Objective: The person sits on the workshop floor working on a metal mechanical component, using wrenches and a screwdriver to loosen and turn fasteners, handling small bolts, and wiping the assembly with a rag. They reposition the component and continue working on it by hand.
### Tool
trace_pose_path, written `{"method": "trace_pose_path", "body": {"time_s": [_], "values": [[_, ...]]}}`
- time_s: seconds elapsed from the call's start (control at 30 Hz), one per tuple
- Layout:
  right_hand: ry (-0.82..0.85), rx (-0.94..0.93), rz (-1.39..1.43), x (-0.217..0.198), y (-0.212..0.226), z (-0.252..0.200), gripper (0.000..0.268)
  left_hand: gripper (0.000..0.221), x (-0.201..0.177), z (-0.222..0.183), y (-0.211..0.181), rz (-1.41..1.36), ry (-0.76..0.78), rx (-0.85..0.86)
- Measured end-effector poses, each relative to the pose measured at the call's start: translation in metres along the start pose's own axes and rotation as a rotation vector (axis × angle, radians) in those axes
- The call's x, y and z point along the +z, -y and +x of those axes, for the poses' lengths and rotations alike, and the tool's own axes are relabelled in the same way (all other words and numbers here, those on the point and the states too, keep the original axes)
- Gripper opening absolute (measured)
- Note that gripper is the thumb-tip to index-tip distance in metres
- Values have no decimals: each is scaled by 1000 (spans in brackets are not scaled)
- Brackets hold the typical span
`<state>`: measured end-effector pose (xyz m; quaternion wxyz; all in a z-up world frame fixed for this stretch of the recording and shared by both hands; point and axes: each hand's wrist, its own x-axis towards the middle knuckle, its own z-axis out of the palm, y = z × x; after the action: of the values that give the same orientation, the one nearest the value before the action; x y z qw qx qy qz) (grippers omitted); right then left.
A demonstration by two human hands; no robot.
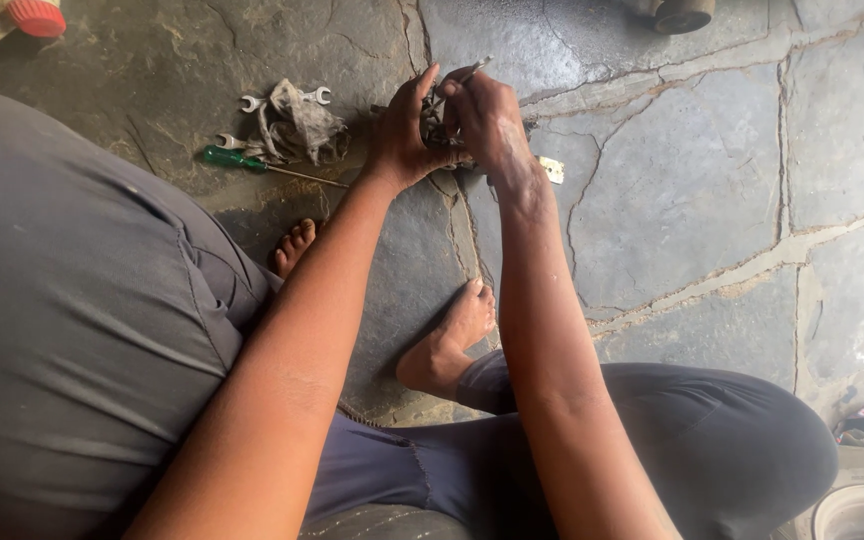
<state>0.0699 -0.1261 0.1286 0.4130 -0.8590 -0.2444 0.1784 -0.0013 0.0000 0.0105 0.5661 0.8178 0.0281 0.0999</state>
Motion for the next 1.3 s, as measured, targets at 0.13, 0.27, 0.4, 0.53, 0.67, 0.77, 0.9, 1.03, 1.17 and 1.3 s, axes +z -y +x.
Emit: {"method": "trace_pose_path", "body": {"time_s": [0.13,0.27,0.4,0.53,0.67,0.77,0.9,1.03,1.17,1.3], "values": [[61,-13,-68,-2,12,-1,25,132,1,1,3,-39,33,-48],[84,-111,-118,1,22,-3,23,130,-3,1,-5,-42,12,-47],[36,-344,-242,12,7,1,24,128,-2,2,-7,-87,25,-75],[-3,353,-27,2,16,0,25,127,0,2,-4,-32,-8,-33],[-24,49,67,-2,-16,0,27,128,5,6,0,12,-34,32],[-1,60,122,2,-28,0,26,127,5,7,-2,42,-28,6],[-94,-90,230,1,-36,-1,23,132,10,8,6,63,-26,24],[-74,-16,241,2,-33,0,17,131,7,8,0,42,-20,-7],[-31,-107,530,6,-29,0,9,126,9,6,4,32,-51,31],[-97,-105,380,8,-24,2,10,126,11,5,8,30,-66,69]]}}
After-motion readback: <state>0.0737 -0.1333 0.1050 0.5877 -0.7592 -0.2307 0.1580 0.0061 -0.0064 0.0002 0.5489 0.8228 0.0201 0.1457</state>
